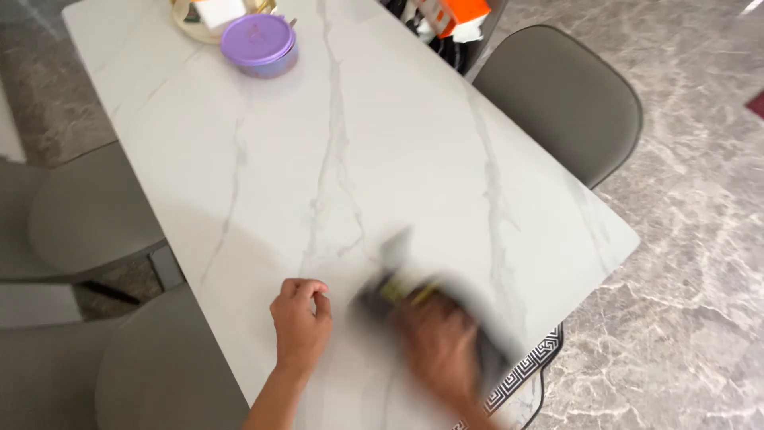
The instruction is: The person cleans the dining table using a cloth and rearranges various objects like water bottles and a cup.
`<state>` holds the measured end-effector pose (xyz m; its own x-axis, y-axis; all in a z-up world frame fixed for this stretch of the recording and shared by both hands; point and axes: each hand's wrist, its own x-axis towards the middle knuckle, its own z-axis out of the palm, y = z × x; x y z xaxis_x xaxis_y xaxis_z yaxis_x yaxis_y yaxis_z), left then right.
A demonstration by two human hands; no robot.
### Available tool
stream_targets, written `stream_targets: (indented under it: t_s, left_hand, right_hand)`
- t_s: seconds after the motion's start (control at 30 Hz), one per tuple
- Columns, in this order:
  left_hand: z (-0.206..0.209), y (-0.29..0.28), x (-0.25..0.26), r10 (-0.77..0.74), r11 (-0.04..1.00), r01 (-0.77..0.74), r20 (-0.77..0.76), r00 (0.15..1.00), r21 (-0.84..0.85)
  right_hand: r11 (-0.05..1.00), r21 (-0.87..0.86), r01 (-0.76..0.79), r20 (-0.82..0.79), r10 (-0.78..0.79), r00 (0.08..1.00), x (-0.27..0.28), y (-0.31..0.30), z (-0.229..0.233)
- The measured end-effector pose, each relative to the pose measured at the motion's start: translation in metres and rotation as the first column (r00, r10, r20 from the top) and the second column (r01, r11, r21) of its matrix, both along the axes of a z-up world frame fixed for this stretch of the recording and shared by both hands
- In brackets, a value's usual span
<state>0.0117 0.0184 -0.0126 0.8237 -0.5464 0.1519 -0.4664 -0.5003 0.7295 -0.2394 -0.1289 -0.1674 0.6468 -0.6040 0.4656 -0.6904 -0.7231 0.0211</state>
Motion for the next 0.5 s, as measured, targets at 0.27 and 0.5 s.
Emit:
stream_targets:
  t_s: [0.27,0.5]
  left_hand:
    - [-0.005,-0.015,-0.001,-0.176,0.972,0.202,0.203,0.963,-0.118]
    - [-0.011,-0.040,0.001,-0.230,0.965,0.246,0.152,0.961,-0.095]
  right_hand:
    - [0.996,-0.078,-0.050,-0.002,0.050,0.999,0.010,0.064,0.053]
    - [0.897,0.235,0.375,-0.320,-0.293,0.901,-0.029,-0.185,0.088]
